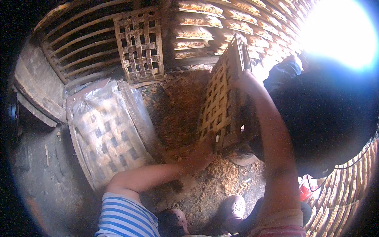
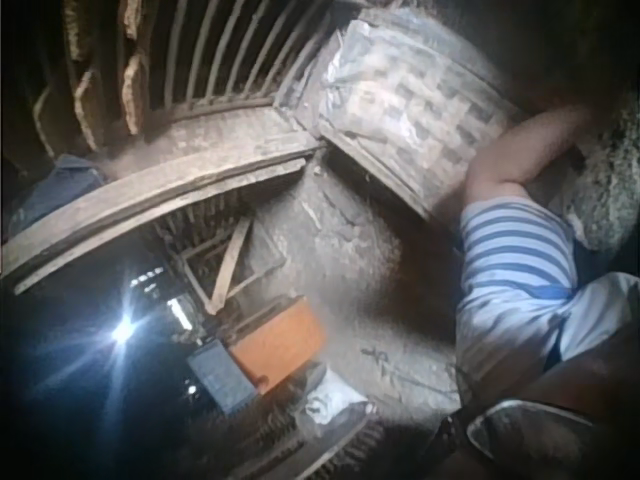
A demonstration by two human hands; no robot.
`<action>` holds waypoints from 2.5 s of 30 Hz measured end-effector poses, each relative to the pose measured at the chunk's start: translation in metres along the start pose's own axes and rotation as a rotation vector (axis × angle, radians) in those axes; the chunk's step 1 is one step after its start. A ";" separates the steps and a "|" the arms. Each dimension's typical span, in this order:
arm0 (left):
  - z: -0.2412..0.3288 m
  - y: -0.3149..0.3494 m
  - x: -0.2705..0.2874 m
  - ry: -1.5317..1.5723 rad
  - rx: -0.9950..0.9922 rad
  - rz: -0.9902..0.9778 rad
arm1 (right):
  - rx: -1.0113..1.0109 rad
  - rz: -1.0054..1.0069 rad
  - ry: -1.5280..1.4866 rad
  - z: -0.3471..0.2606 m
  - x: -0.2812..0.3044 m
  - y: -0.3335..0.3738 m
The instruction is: The person assembles a wooden lattice tray by hand, fitting slats into place and adjusting the frame. They then place a plastic sheet over the tray and handle additional trays and plastic bags nearby.
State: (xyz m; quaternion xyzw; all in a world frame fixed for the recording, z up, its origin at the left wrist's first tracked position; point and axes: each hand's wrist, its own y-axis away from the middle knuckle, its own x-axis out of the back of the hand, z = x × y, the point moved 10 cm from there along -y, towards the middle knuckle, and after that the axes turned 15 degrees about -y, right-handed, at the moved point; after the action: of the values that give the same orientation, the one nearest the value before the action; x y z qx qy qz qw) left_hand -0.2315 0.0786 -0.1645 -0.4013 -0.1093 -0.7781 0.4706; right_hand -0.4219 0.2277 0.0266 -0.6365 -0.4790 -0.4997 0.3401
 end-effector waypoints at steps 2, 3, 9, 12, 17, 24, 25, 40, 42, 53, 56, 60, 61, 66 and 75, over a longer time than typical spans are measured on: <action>0.002 -0.004 0.005 0.056 -0.028 0.037 | 0.068 0.014 -0.052 0.009 0.002 -0.011; 0.007 -0.009 0.007 0.058 -0.035 -0.012 | 0.043 0.004 -0.092 0.025 0.006 -0.022; 0.043 -0.011 0.051 -0.045 -0.042 -0.216 | 0.016 -0.168 -0.454 0.045 0.002 -0.016; 0.049 -0.006 0.049 -0.005 -0.024 -0.231 | 0.037 -0.452 -0.708 0.002 -0.015 0.036; 0.033 0.008 0.003 -0.029 0.006 -0.258 | 0.000 -0.067 -0.584 0.055 -0.031 0.020; -0.020 0.036 -0.083 -0.133 -0.206 -0.046 | -0.134 0.070 -0.634 0.050 -0.009 0.077; -0.029 0.037 -0.093 -0.131 -0.235 -0.012 | -0.108 0.076 -0.658 0.045 -0.006 0.078; 0.087 0.082 -0.082 -0.054 -0.278 -0.040 | 0.155 0.006 -0.354 0.019 0.033 0.156; 0.092 0.100 -0.084 0.074 -0.239 -0.074 | 0.094 -0.067 -0.307 0.019 0.022 0.181; 0.029 0.065 -0.032 1.364 0.318 -0.319 | 0.177 -0.295 0.139 -0.049 -0.065 0.242; -0.018 0.039 0.022 1.688 0.512 -0.002 | 0.278 -0.253 0.106 -0.080 -0.091 0.268; -0.066 0.034 0.062 1.823 0.633 0.256 | 0.331 -0.215 0.065 -0.096 -0.135 0.280; -0.079 0.037 0.061 1.699 0.641 0.233 | 0.309 -0.243 0.058 -0.098 -0.144 0.281; -0.085 0.070 0.051 1.670 0.819 0.259 | 0.363 -0.178 0.170 -0.086 -0.205 0.291; -0.214 0.097 -0.071 1.302 1.151 0.597 | 0.434 -0.261 0.230 -0.060 -0.247 0.296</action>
State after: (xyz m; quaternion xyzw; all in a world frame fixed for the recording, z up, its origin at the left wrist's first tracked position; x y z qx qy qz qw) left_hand -0.2472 -0.0450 -0.3762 0.4008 -0.0848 -0.5222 0.7480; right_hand -0.1698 0.0148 -0.1814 -0.4209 -0.6109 -0.4939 0.4535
